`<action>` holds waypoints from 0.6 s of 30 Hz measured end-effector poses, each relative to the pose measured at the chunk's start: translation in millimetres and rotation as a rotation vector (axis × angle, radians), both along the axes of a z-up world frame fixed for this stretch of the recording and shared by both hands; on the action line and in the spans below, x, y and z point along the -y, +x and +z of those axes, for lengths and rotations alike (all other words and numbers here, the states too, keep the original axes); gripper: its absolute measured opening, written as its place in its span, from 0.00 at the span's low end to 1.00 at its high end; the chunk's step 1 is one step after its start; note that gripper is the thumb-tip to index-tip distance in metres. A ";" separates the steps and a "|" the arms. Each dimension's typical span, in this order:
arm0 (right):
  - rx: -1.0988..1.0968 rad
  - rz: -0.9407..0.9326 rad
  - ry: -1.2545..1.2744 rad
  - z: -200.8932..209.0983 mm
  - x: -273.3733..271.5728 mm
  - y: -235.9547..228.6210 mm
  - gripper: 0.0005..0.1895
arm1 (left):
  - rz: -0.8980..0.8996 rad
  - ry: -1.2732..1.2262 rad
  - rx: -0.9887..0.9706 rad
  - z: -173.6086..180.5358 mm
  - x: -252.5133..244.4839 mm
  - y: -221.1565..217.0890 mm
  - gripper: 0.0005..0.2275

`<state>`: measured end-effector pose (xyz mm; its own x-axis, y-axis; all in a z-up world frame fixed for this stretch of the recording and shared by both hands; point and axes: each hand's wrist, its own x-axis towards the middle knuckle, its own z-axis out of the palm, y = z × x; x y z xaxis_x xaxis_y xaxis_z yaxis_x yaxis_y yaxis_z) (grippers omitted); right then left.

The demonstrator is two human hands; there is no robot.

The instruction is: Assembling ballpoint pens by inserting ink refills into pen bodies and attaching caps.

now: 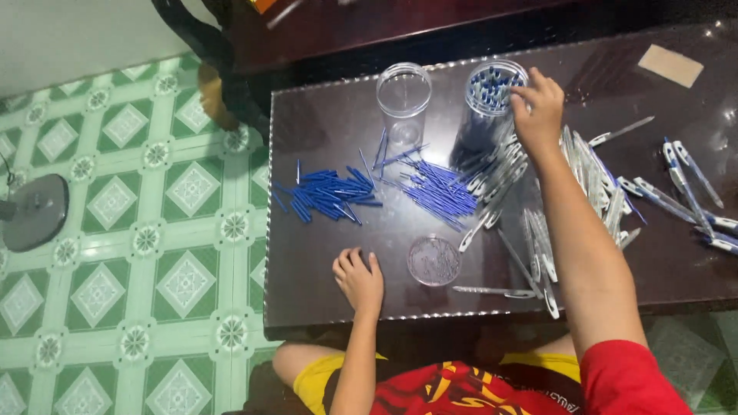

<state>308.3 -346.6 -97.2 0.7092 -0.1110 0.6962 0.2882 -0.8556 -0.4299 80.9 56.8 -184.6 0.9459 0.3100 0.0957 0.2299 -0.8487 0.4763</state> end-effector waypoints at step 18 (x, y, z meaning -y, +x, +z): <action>-0.738 -0.553 -0.020 -109.9 -16.3 -107.8 0.18 | -0.025 0.009 -0.129 7.7 1.7 0.6 0.14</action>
<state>200.5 -330.4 -207.1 0.8240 -0.5588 0.0936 -0.5051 -0.7993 -0.3256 81.4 55.1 -176.8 0.9579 0.2859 -0.0250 0.2677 -0.8590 0.4364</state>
